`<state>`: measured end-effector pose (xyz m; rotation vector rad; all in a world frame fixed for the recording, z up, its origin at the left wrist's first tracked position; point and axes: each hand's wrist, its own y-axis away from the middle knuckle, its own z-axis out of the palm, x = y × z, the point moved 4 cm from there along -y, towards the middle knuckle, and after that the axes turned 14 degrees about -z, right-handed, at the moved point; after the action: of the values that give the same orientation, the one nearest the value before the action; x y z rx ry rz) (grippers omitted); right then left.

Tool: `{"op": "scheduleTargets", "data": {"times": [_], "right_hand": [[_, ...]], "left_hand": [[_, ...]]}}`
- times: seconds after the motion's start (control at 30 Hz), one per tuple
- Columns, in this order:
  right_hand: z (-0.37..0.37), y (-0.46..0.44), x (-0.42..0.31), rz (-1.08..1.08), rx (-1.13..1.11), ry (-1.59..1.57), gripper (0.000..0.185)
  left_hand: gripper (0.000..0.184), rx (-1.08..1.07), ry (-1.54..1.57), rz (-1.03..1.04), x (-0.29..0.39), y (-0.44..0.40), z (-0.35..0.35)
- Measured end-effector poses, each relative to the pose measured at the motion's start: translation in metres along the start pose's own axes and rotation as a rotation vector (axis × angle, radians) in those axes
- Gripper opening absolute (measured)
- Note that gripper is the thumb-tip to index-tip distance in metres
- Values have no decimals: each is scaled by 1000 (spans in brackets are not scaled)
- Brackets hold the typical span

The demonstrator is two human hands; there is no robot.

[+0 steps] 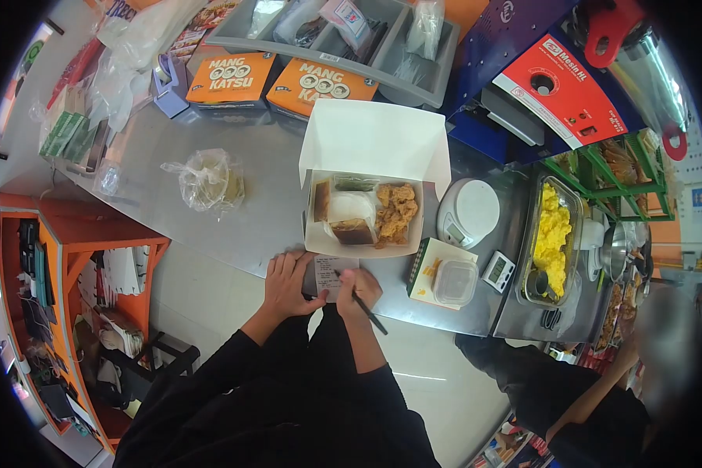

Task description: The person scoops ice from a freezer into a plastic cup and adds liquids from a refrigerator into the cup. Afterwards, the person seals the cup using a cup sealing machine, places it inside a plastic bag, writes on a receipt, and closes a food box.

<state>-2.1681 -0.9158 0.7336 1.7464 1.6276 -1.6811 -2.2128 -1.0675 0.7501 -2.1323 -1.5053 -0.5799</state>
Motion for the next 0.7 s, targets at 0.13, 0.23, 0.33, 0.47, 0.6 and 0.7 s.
{"op": "scheduleTargets", "data": {"times": [0.13,0.23,0.33,0.47,0.6,0.7], "right_hand": [[6,-7,-13,-43,-37,94,29],[18,-18,-34,-174,-210,158,29],[14,-9,-22,-142,-129,245,31],[8,-13,-19,-19,-77,310,31],[8,-16,-20,-90,-246,169,28],[-9,-4,-3,188,-20,-52,26]], "left_hand": [[76,-9,-5,-6,0,-1,0],[76,-18,-17,-13,-1,-1,0],[76,19,-7,4,0,-2,-1],[75,-6,-10,1,1,-1,-3],[75,-9,-8,-2,1,-2,-3],[76,-4,-2,3,1,-1,-2]]}}
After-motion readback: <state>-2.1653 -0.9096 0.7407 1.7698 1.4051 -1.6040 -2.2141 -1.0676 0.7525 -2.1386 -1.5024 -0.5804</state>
